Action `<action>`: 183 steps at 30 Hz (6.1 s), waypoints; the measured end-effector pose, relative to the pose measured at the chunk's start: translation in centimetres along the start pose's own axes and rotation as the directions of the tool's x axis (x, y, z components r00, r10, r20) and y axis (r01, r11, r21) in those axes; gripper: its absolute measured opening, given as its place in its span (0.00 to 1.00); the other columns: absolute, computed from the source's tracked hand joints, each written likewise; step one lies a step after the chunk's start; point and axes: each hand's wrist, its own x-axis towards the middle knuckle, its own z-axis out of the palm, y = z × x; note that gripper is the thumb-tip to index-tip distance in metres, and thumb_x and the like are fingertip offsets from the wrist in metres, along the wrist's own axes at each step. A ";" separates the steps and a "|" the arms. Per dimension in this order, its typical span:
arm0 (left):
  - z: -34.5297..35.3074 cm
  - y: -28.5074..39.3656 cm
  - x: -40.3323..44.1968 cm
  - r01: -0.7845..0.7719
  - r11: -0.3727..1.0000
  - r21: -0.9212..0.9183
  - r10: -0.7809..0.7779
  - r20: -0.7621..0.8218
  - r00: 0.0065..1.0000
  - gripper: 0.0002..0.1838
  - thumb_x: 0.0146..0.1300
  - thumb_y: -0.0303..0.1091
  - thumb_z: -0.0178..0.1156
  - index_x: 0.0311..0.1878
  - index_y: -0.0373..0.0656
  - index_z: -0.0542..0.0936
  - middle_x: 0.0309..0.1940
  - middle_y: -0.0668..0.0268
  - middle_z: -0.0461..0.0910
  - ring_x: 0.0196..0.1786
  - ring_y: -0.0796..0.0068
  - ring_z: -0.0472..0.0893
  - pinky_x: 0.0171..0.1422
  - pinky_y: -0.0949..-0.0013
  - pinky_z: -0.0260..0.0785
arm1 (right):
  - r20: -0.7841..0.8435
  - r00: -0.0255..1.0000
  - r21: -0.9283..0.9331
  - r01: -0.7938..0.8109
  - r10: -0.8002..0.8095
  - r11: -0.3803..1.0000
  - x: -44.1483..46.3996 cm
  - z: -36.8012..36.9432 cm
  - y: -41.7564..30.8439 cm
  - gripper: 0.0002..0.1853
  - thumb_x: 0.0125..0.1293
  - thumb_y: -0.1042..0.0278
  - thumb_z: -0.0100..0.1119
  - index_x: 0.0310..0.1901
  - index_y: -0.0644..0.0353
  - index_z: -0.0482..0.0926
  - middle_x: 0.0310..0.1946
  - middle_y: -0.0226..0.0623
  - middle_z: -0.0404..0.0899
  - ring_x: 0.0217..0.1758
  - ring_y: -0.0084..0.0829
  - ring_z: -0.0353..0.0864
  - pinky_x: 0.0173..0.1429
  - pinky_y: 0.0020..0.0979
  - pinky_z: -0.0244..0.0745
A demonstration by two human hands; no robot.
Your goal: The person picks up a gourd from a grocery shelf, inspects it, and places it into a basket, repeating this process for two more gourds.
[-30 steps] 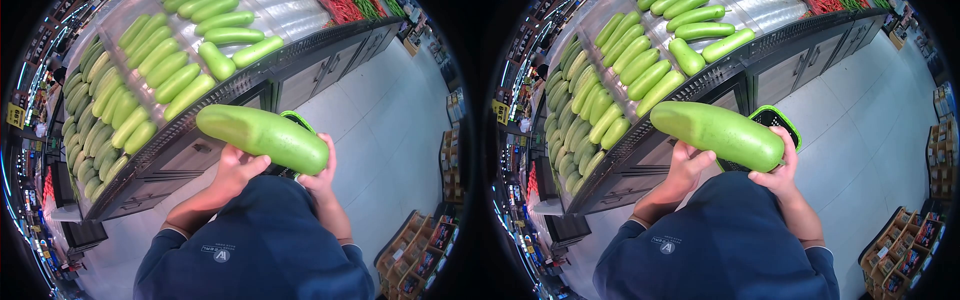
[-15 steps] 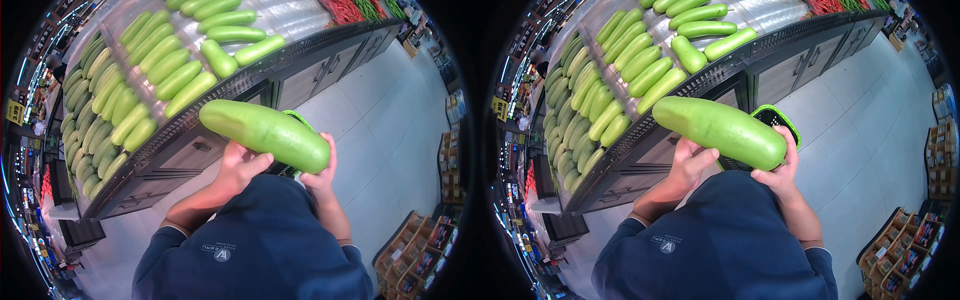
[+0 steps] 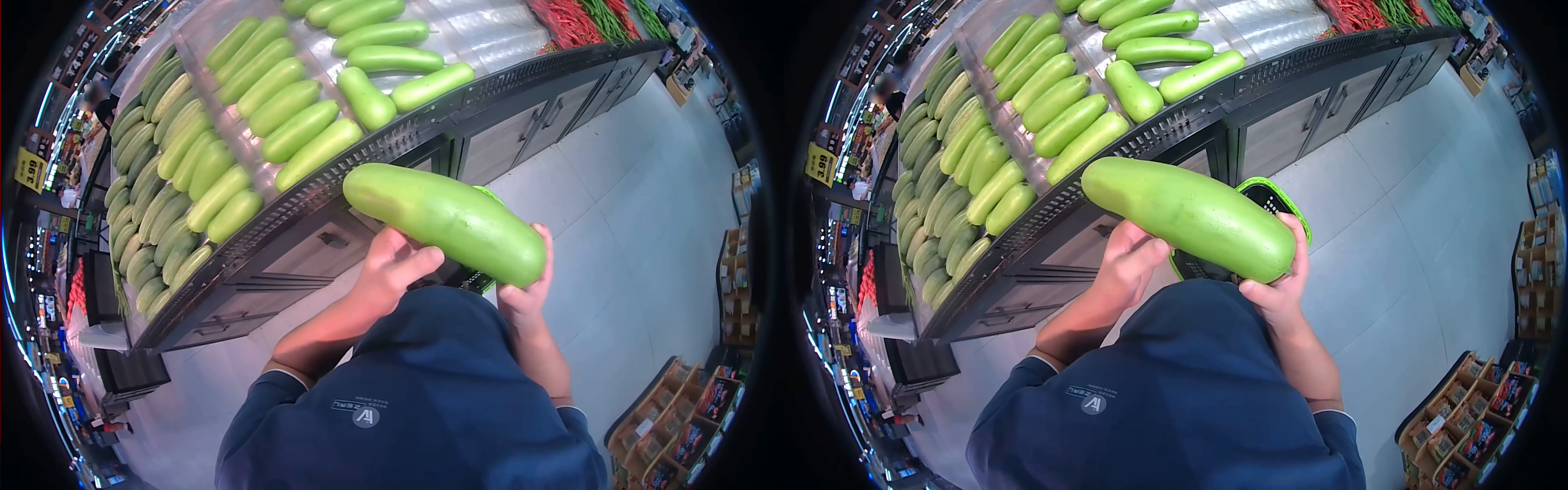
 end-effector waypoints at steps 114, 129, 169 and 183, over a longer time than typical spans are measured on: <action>-11.3 -9.2 0.5 0.332 0.822 -0.463 -0.291 0.160 0.943 0.30 0.59 0.47 0.63 0.61 0.44 0.69 0.55 0.63 0.75 0.58 0.66 0.73 0.63 0.60 0.63 | -0.152 0.890 -0.535 -0.439 0.429 0.722 -2.6 2.8 2.4 0.40 0.46 0.75 0.75 0.62 0.60 0.63 0.54 0.37 0.71 0.58 0.31 0.74 0.64 0.34 0.68; -11.5 -26.6 2.8 0.796 0.401 -0.453 -0.861 0.111 0.497 0.31 0.65 0.57 0.54 0.60 0.42 0.67 0.52 0.60 0.75 0.53 0.67 0.76 0.56 0.63 0.66 | -0.658 0.456 -0.193 -0.871 0.599 0.452 -3.4 -8.1 9.7 0.29 0.51 0.67 0.72 0.51 0.72 0.69 0.38 0.40 0.77 0.32 0.24 0.78 0.29 0.25 0.75; -25.9 -45.5 -14.0 0.989 -0.097 -0.108 -0.737 -0.660 -0.145 0.11 0.66 0.34 0.53 0.48 0.40 0.75 0.36 0.60 0.80 0.38 0.69 0.81 0.44 0.68 0.73 | -0.848 0.329 -0.512 -0.707 0.415 -0.488 -4.7 -57.3 57.6 0.26 0.56 0.74 0.60 0.57 0.62 0.65 0.56 0.50 0.68 0.58 0.51 0.73 0.60 0.38 0.74; -23.1 -38.4 -12.4 0.861 0.106 0.498 -0.566 -0.681 0.464 0.09 0.59 0.32 0.60 0.30 0.35 0.81 0.28 0.64 0.81 0.33 0.73 0.80 0.39 0.69 0.72 | -0.417 0.499 -0.828 -0.554 0.760 -0.091 -11.8 -41.1 41.7 0.33 0.55 0.73 0.52 0.66 0.59 0.60 0.43 0.55 0.78 0.49 0.51 0.77 0.54 0.44 0.73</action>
